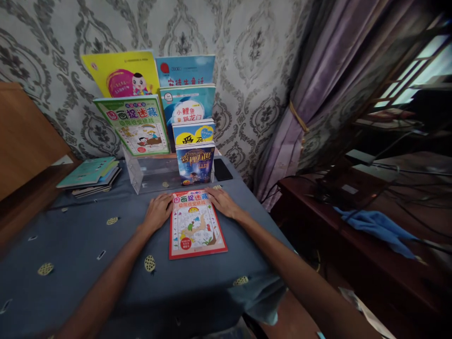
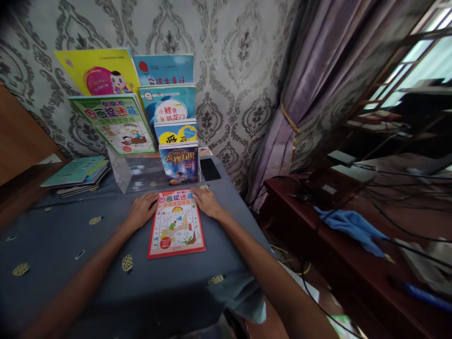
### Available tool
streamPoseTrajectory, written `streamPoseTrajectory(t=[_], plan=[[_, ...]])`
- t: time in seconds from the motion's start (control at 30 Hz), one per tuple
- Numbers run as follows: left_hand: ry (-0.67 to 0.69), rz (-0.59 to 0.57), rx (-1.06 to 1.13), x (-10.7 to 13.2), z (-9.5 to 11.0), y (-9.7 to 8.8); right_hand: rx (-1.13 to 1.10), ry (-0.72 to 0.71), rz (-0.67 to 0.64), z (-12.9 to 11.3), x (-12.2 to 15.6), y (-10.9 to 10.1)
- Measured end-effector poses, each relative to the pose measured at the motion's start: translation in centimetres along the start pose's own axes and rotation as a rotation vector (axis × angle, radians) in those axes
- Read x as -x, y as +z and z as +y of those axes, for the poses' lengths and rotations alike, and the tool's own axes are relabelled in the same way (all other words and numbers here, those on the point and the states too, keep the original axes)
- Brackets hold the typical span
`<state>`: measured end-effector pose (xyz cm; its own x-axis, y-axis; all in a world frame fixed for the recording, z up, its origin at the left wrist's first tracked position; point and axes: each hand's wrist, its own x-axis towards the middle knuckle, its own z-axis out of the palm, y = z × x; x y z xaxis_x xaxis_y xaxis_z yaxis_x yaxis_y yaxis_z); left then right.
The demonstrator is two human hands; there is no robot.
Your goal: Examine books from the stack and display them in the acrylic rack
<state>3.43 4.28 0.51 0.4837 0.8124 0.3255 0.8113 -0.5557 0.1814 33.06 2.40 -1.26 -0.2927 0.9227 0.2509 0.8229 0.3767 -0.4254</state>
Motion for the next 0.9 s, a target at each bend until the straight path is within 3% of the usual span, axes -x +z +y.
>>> streamPoseTrajectory(t=[0.13, 0.57, 0.73, 0.9], plan=[[0.051, -0.020, -0.076, -1.1, 1.0, 0.1, -0.044, -0.006, 0.033, 0.6, -0.1, 0.0], [0.262, -0.162, 0.086, -6.4, 5.7, 3.0, -0.126, 0.009, 0.034, 1.8, -0.6, 0.1], [0.314, -0.141, 0.114, -6.3, 6.8, 3.4, -0.123, -0.005, 0.028, 1.5, -0.5, -0.1], [0.417, -0.180, 0.143, -4.6, 7.4, 2.5, -0.083, 0.012, 0.009, 1.4, -0.5, 0.0]])
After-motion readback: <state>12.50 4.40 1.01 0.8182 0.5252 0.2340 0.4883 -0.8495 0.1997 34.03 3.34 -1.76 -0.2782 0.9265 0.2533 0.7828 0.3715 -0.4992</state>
